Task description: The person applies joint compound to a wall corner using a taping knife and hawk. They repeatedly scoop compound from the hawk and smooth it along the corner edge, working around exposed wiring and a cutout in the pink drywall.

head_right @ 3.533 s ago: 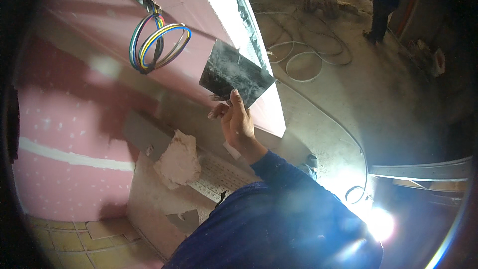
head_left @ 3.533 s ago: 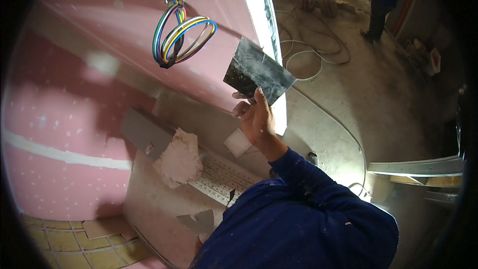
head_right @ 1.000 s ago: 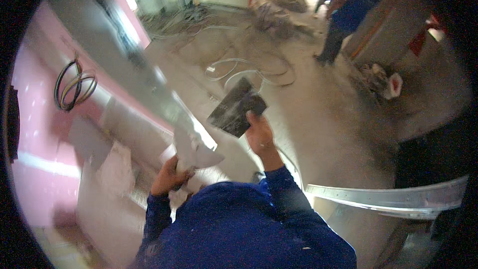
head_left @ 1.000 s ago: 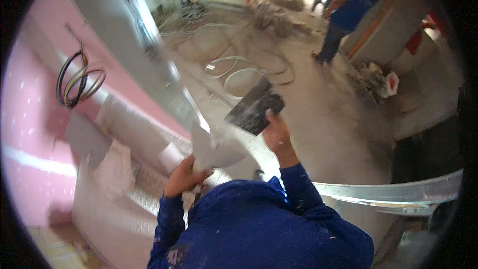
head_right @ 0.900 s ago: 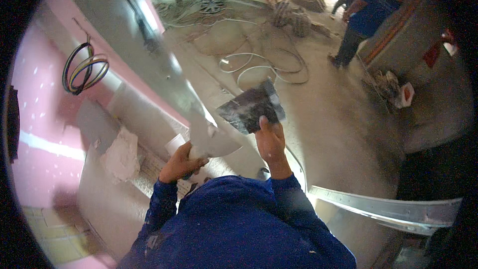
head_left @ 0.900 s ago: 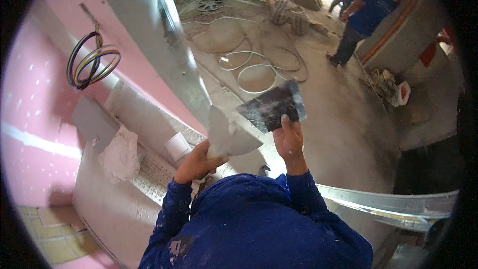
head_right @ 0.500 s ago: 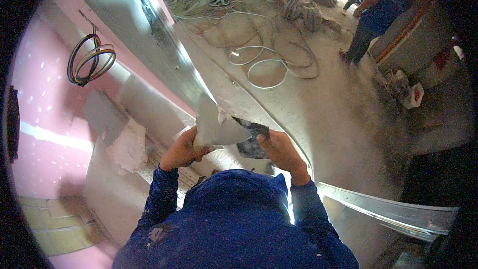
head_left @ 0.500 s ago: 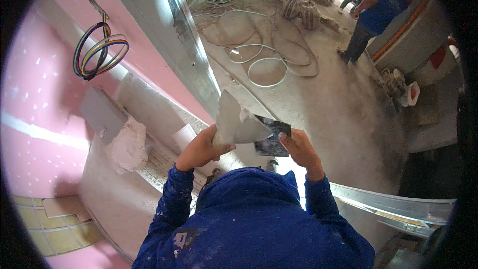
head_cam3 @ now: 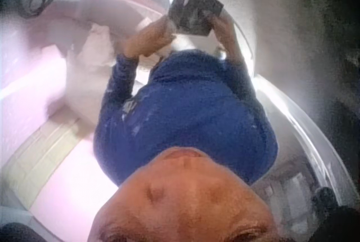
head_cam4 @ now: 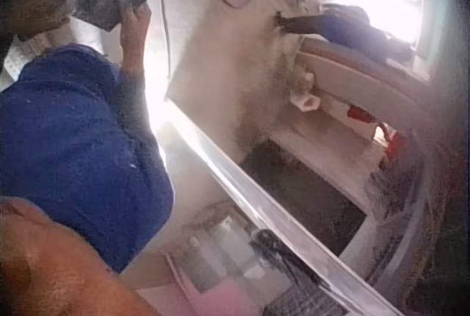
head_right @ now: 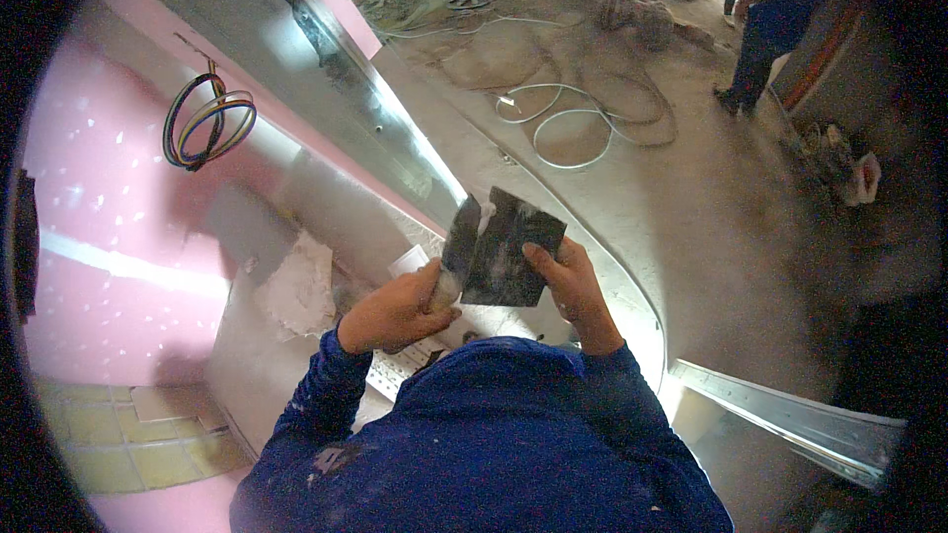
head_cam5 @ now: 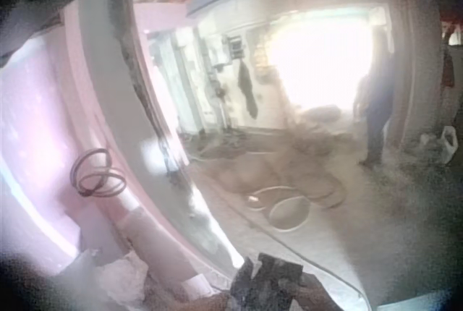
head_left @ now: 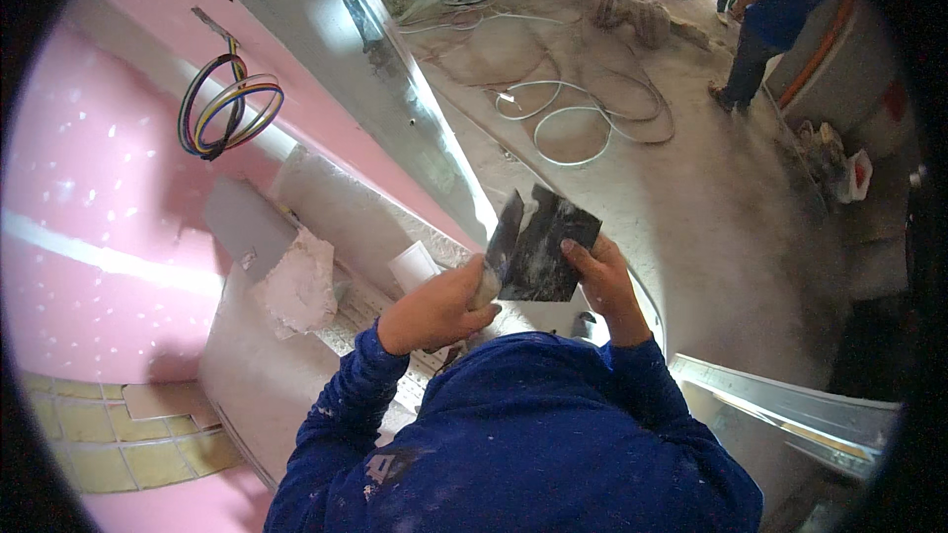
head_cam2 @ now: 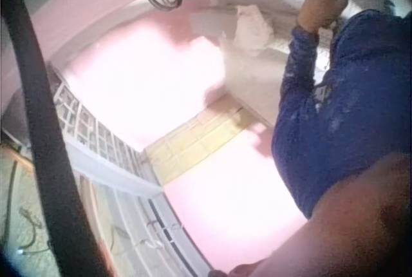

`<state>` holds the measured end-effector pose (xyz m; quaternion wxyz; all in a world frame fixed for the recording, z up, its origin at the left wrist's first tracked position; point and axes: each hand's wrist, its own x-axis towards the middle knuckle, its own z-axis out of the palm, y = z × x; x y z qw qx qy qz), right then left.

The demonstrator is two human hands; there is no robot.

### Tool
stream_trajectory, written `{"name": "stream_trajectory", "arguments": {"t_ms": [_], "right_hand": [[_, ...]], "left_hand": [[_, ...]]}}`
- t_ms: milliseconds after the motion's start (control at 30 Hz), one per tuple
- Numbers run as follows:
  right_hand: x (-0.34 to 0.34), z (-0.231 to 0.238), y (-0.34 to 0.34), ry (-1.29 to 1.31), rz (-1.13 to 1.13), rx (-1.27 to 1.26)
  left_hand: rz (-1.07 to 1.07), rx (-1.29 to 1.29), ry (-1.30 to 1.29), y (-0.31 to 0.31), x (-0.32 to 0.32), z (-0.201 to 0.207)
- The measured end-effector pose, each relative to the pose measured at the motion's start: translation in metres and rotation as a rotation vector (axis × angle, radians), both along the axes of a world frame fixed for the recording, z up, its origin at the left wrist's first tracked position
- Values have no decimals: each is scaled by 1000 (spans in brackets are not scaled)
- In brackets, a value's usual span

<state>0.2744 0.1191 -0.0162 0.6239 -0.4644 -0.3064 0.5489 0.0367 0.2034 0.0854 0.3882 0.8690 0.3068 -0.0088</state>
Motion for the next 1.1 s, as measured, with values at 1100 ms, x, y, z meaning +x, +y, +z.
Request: {"name": "stream_trajectory", "arguments": {"t_ms": [1100], "right_hand": [[-72, 78, 155, -1454, -476, 836]], "left_hand": [[323, -267, 219, 53, -259, -63]]}}
